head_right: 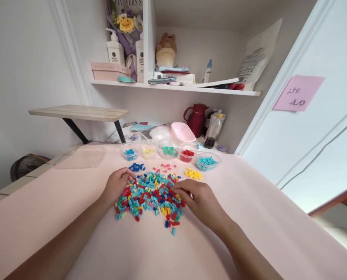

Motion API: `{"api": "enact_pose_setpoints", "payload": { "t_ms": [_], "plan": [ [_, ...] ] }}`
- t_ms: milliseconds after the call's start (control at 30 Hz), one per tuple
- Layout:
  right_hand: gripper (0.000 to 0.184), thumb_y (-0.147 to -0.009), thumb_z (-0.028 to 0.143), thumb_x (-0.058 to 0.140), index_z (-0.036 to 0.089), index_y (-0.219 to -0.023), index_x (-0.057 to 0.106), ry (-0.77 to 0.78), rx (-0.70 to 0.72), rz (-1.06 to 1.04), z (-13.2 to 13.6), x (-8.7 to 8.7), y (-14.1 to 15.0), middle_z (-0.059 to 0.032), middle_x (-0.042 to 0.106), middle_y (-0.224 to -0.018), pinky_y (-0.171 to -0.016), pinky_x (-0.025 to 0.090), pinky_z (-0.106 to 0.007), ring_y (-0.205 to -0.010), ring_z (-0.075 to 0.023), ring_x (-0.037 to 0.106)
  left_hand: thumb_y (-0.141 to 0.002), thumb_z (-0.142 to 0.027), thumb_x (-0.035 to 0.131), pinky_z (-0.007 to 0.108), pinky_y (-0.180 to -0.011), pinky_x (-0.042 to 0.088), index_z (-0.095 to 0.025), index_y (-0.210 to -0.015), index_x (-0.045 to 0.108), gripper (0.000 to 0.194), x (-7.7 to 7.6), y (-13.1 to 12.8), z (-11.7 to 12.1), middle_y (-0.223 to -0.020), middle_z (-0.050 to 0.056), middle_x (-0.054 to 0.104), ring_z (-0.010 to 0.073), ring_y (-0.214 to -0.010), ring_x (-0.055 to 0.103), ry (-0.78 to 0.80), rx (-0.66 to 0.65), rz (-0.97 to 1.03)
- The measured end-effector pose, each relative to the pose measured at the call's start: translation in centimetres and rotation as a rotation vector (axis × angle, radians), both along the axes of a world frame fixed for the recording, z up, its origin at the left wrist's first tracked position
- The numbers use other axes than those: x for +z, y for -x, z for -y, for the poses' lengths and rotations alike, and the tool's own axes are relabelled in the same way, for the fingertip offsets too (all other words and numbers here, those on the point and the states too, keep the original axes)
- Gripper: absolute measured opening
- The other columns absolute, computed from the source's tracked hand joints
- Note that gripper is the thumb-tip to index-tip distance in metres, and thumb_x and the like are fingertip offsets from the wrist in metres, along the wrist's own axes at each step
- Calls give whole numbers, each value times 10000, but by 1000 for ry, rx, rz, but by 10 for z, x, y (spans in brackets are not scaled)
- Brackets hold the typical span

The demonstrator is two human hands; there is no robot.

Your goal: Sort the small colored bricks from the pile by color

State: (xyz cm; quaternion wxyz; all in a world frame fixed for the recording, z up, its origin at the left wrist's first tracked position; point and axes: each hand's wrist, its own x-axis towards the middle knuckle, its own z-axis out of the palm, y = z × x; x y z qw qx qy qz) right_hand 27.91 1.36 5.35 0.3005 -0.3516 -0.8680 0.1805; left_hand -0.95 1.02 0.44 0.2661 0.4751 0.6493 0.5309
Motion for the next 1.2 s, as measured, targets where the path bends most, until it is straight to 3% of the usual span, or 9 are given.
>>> {"api": "enact_pose_setpoints", "payload": {
  "t_ms": [100,200,333,433,567,733,933,1067,1200],
  "plan": [
    [325,-924,430,457,205,-773,635,190,-16,19,6,9,-4,1,596,-644,-523,397,-233,-548,-111,492,-698,-197,438,222,-534,346,-225,-692,674,238,-1,-3,2,-662,-32,632,104,-555,512,41,-59,-116],
    [422,-917,482,444,174,-652,559,378,78,86,8,14,-9,14,517,-578,-462,350,-209,-490,-87,444,-720,-205,417,231,-506,329,-231,-714,677,260,-1,-4,3,-653,-41,626,99,-499,481,74,-88,-169],
    [405,-928,465,428,169,-740,631,623,295,266,10,10,-10,4,558,-601,-494,396,-204,-503,-94,505,-726,-204,392,232,-484,328,-220,-740,672,280,-1,-5,2,-699,-33,640,93,-477,461,81,-82,-179],
    [264,-915,374,484,202,-856,675,507,344,287,13,9,-3,-11,635,-734,-596,425,-215,-640,-117,556,-715,-194,393,226,-525,364,-216,-734,669,278,1,-5,2,-702,-24,641,105,-550,517,58,-72,-171],
    [224,-914,345,489,211,-886,666,327,236,127,15,13,3,-28,649,-862,-687,439,-233,-765,-138,569,-697,-185,401,224,-550,387,-213,-725,672,273,1,-4,2,-682,-17,637,113,-584,548,31,-67,-143],
    [292,-926,392,440,194,-827,630,406,102,-4,10,13,-3,-24,597,-775,-628,469,-237,-677,-132,548,-684,-187,412,220,-524,393,-200,-730,666,259,-2,-2,1,-685,-6,638,111,-566,552,5,-53,-66],
    [272,-901,237,393,247,-924,664,339,30,206,7,4,-8,-14,652,-843,-629,461,-250,-683,-139,584,-663,-169,395,216,-515,401,-195,-744,655,274,-2,-1,-1,-677,-4,618,104,-550,545,-17,6,28],
    [349,-841,159,410,303,-1016,675,212,70,339,10,3,-7,-4,688,-1015,-747,449,-275,-887,-181,615,-658,-166,401,215,-508,397,-196,-728,656,267,-3,-1,-2,-667,-6,613,102,-541,543,-18,14,44],
    [392,-819,131,399,328,-1017,675,198,97,414,13,6,-3,24,693,-1014,-714,429,-247,-868,-165,614,-663,-173,405,214,-496,388,-196,-726,658,262,-4,-1,-2,-656,-9,609,102,-535,541,-15,11,46]
  ]
}}
